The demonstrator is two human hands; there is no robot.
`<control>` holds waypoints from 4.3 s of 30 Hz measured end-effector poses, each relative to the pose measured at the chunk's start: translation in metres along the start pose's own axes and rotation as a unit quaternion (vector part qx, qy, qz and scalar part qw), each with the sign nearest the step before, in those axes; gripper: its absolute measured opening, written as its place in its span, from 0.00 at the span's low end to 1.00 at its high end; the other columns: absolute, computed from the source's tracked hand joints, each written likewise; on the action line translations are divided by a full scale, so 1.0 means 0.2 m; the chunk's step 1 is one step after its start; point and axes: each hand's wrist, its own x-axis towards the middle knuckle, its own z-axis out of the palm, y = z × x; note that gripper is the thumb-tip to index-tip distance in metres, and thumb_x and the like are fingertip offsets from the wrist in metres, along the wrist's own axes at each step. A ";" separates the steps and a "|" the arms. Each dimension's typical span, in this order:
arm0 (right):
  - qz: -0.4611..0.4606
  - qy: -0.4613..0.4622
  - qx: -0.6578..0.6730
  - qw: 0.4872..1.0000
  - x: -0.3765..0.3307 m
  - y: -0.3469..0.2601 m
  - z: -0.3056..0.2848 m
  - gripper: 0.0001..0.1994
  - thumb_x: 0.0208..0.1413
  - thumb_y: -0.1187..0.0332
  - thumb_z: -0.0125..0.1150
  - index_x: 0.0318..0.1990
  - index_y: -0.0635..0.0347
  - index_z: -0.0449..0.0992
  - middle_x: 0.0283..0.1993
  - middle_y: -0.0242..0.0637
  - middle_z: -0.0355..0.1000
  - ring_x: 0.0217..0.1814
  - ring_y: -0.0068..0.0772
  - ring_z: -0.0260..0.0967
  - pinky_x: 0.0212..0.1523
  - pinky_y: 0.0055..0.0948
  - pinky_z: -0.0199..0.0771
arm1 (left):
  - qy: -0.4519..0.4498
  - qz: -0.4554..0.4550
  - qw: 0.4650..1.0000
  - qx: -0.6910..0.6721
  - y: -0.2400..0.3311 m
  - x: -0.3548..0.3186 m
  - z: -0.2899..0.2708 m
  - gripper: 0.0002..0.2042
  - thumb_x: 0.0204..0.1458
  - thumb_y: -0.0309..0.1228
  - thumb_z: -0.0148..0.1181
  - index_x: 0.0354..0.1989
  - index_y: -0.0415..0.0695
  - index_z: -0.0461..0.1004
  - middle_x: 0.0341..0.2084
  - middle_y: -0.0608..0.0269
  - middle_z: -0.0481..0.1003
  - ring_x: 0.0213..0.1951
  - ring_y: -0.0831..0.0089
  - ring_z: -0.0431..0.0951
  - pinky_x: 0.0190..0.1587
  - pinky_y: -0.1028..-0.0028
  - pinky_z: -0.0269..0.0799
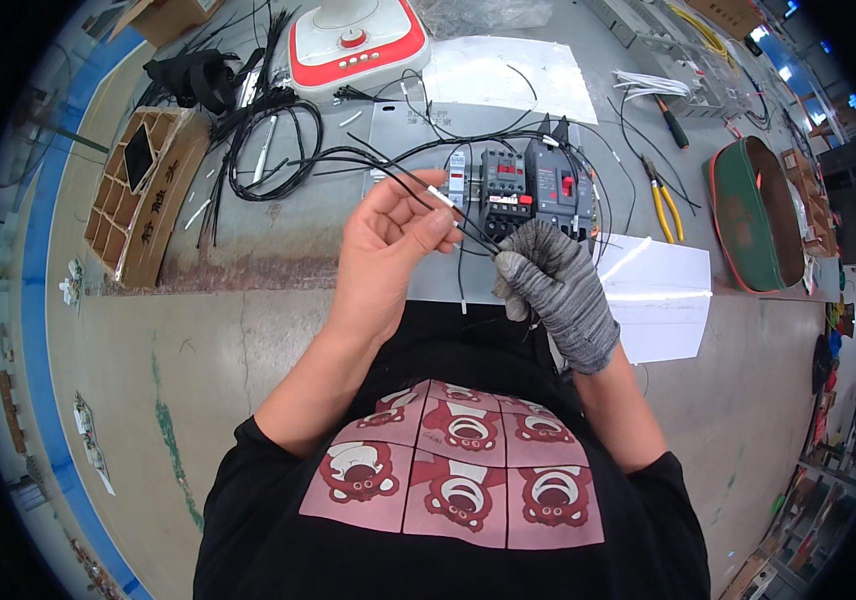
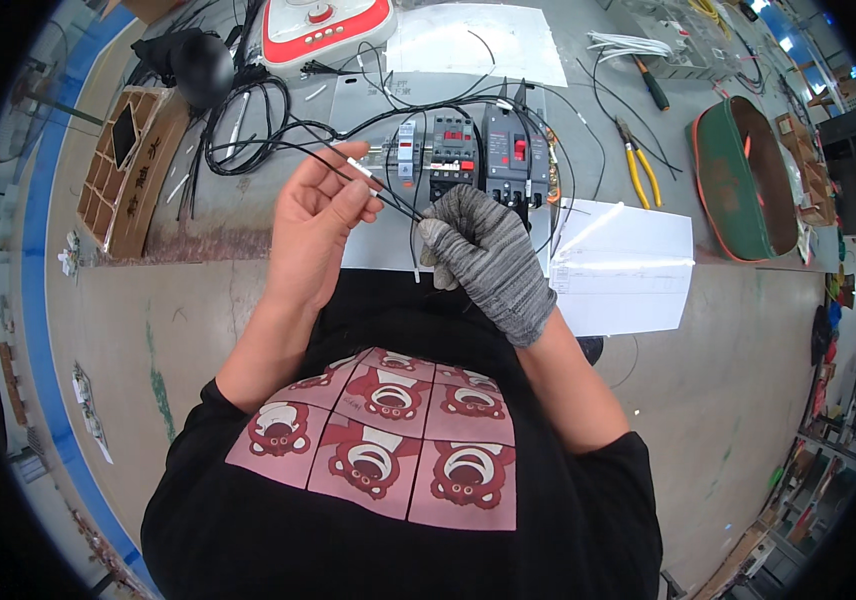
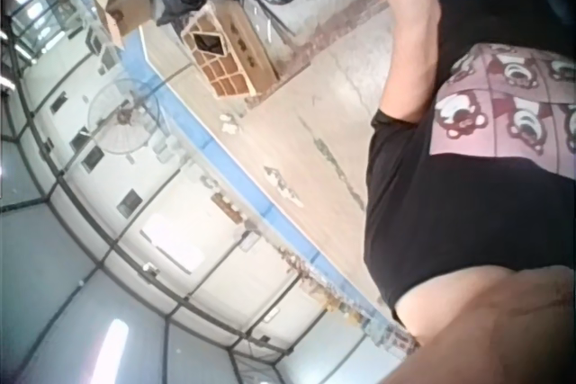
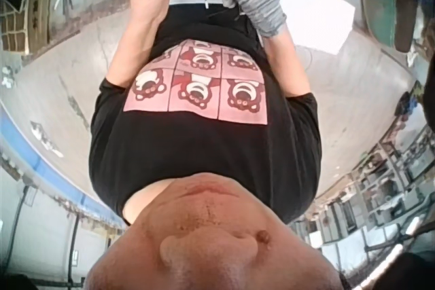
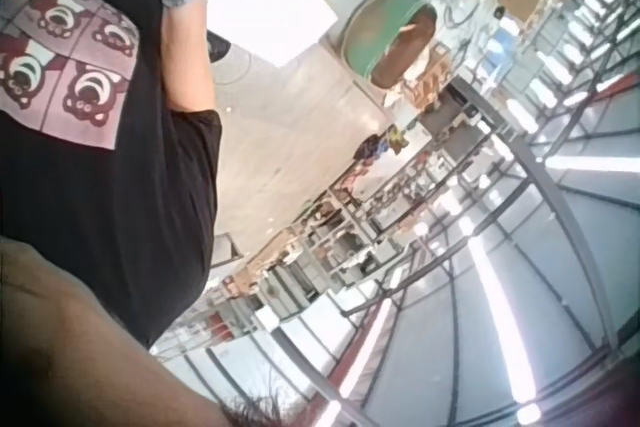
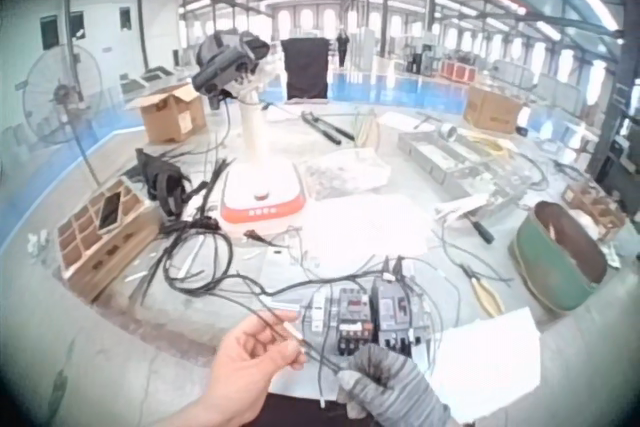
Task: The person strips wire ends, inserts them into terminal blocks on a DIN rail, and secures them with a screwdriver. They then attach a metal cover plate to the assembly and label wires with a marker.
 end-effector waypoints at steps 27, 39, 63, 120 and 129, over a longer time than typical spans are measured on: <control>-0.277 0.213 -0.338 0.874 -0.02 -0.09 -0.02 0.04 0.51 0.74 0.64 0.34 0.61 0.78 0.29 0.42 0.76 0.29 0.40 0.76 0.32 0.31 0.76 | -0.386 0.270 0.855 -0.217 0.62 -0.30 0.26 0.07 0.53 0.25 0.58 0.37 0.44 0.67 0.32 0.55 0.74 0.29 0.63 0.80 0.30 0.68 0.81; -0.470 0.175 -0.534 0.681 -0.02 -0.19 -0.10 0.15 0.41 0.79 0.63 0.40 0.58 0.76 0.29 0.36 0.72 0.25 0.36 0.71 0.21 0.32 0.72 | -0.439 0.205 0.845 -0.227 0.64 -0.18 0.27 0.06 0.54 0.20 0.54 0.27 0.42 0.65 0.24 0.58 0.70 0.25 0.67 0.77 0.25 0.71 0.77; -0.405 0.083 -0.609 0.677 -0.01 -0.14 -0.07 0.13 0.41 0.73 0.62 0.39 0.57 0.77 0.36 0.38 0.75 0.32 0.38 0.74 0.29 0.35 0.75 | -0.112 -0.049 0.982 -0.144 0.03 0.11 0.01 0.04 0.62 0.29 0.50 0.38 0.43 0.70 0.36 0.61 0.76 0.31 0.83 0.76 0.31 0.84 0.69; -0.103 0.005 -0.624 0.774 0.91 -0.04 -0.29 0.09 0.51 0.67 0.61 0.40 0.59 0.77 0.35 0.44 0.75 0.38 0.47 0.73 0.41 0.39 0.74 | -0.195 -0.021 0.891 0.410 -0.32 0.97 -0.11 0.06 0.52 0.26 0.59 0.32 0.35 0.73 0.20 0.63 0.74 0.22 0.78 0.69 0.28 0.76 0.65; -0.075 0.034 -0.583 0.808 0.88 -0.09 -0.30 0.10 0.53 0.65 0.62 0.37 0.62 0.77 0.35 0.45 0.76 0.39 0.47 0.74 0.43 0.37 0.74 | -0.200 -0.047 0.890 0.407 -0.29 0.98 -0.10 0.07 0.53 0.28 0.59 0.32 0.36 0.73 0.20 0.65 0.74 0.24 0.79 0.70 0.29 0.77 0.66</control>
